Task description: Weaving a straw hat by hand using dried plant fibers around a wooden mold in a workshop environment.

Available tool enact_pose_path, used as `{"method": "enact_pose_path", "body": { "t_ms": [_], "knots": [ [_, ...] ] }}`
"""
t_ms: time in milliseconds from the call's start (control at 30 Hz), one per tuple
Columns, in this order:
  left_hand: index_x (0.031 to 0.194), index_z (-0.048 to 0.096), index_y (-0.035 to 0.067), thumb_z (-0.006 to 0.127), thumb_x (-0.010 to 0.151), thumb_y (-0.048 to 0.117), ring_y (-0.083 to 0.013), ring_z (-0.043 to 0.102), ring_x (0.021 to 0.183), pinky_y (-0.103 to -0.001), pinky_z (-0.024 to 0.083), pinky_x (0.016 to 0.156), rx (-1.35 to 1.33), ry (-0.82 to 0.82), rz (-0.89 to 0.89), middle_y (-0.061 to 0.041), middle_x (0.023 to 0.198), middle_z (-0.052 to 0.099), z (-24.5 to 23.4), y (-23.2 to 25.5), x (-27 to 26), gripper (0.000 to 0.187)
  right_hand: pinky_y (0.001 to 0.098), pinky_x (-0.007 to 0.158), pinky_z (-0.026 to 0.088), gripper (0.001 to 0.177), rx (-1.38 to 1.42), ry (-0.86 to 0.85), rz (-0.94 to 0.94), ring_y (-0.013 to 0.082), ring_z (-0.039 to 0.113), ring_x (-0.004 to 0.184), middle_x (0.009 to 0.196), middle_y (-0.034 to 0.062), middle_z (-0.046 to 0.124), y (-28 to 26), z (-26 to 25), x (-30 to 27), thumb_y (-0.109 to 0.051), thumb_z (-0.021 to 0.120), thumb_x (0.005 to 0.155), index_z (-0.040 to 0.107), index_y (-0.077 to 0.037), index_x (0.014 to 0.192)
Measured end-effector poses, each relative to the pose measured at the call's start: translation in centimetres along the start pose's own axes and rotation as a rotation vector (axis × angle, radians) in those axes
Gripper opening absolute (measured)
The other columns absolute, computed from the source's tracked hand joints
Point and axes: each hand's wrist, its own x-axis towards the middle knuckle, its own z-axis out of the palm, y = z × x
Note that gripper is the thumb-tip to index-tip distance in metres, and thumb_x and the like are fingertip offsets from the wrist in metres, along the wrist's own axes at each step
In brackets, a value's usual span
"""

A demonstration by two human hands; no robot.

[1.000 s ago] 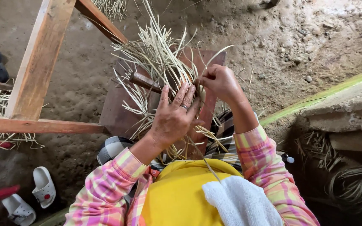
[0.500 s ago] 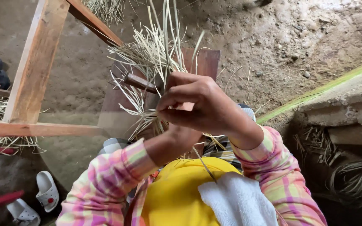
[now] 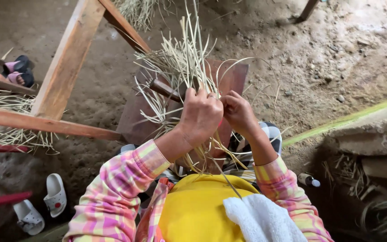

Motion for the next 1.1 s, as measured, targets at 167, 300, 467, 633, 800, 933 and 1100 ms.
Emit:
{"method": "enact_pose_path", "body": {
  "t_ms": [167,300,467,633,800,933,1100],
  "knots": [
    [0.061,0.068,0.011,0.065,0.068,0.007,-0.0280,0.050,0.064,-0.048,0.037,0.070,0.028,-0.160,-0.047,-0.008,0.055,0.056,-3.5,-2.7,1.9,0.009,0.0305,0.068,0.048,0.010,0.056,0.016,0.007,0.0151,0.059,0.076,0.087,0.0062,0.063,-1.2,0.1,-0.1,-0.010,0.081,0.084,0.075,-0.010,0.093],
    [0.059,0.068,0.014,0.069,0.061,0.007,-0.0289,0.050,0.066,-0.050,0.038,0.071,0.176,0.006,-0.031,-0.008,0.056,0.055,-3.4,-8.8,2.0,0.008,0.0272,0.066,0.049,0.010,0.123,0.041,-0.010,0.0139,0.060,0.075,0.086,0.0082,0.065,-0.7,0.4,0.0,-0.005,0.083,0.084,0.077,-0.006,0.091],
    [0.077,0.077,0.019,0.059,0.073,0.002,-0.0232,0.056,0.072,-0.042,0.039,0.081,0.510,-0.046,-0.143,0.000,0.062,0.064,-8.3,-17.4,2.7,0.025,0.0210,0.080,0.059,0.008,0.158,-0.087,0.111,0.0133,0.066,0.087,0.098,0.0032,0.064,-1.5,-0.8,-0.1,-0.002,0.076,0.090,0.073,-0.002,0.098],
    [0.082,0.076,0.009,0.084,0.097,0.003,-0.0338,0.065,0.113,-0.059,0.024,0.110,0.580,0.015,-0.345,-0.004,0.091,0.076,-9.2,-21.7,1.4,0.018,0.0201,0.077,0.055,0.003,0.208,-0.111,0.144,0.0121,0.061,0.085,0.096,0.0032,0.061,-2.5,-1.0,0.1,0.000,0.073,0.093,0.071,-0.002,0.095],
    [0.102,0.067,-0.012,0.065,0.111,0.031,-0.0341,0.075,0.084,-0.080,0.030,0.112,-0.190,0.207,0.180,-0.017,0.091,0.069,-7.2,-8.7,2.3,0.044,0.0310,0.094,0.046,0.012,0.221,-0.101,0.182,0.0132,0.052,0.094,0.086,0.0001,0.066,-3.2,-1.0,0.7,-0.022,0.077,0.090,0.076,-0.010,0.092],
    [0.109,0.077,0.022,0.090,0.084,0.021,-0.0226,0.049,0.141,-0.064,0.001,0.128,0.082,0.085,0.463,0.005,0.124,0.075,-2.7,-5.7,-1.3,0.029,0.0239,0.082,0.049,0.013,0.551,-0.162,0.139,0.0121,0.058,0.090,0.095,0.0040,0.065,-2.5,-1.1,0.2,-0.016,0.070,0.096,0.072,-0.004,0.103],
    [0.086,0.080,0.013,0.091,0.086,0.008,-0.0239,0.063,0.119,-0.061,0.022,0.123,-0.142,0.132,0.406,0.004,0.090,0.074,-1.7,-5.6,-1.9,0.012,0.0207,0.076,0.053,0.014,0.747,-0.205,0.182,0.0108,0.061,0.086,0.098,0.0041,0.062,-3.6,-1.6,0.2,-0.015,0.072,0.095,0.070,-0.003,0.102]
  ]
}}
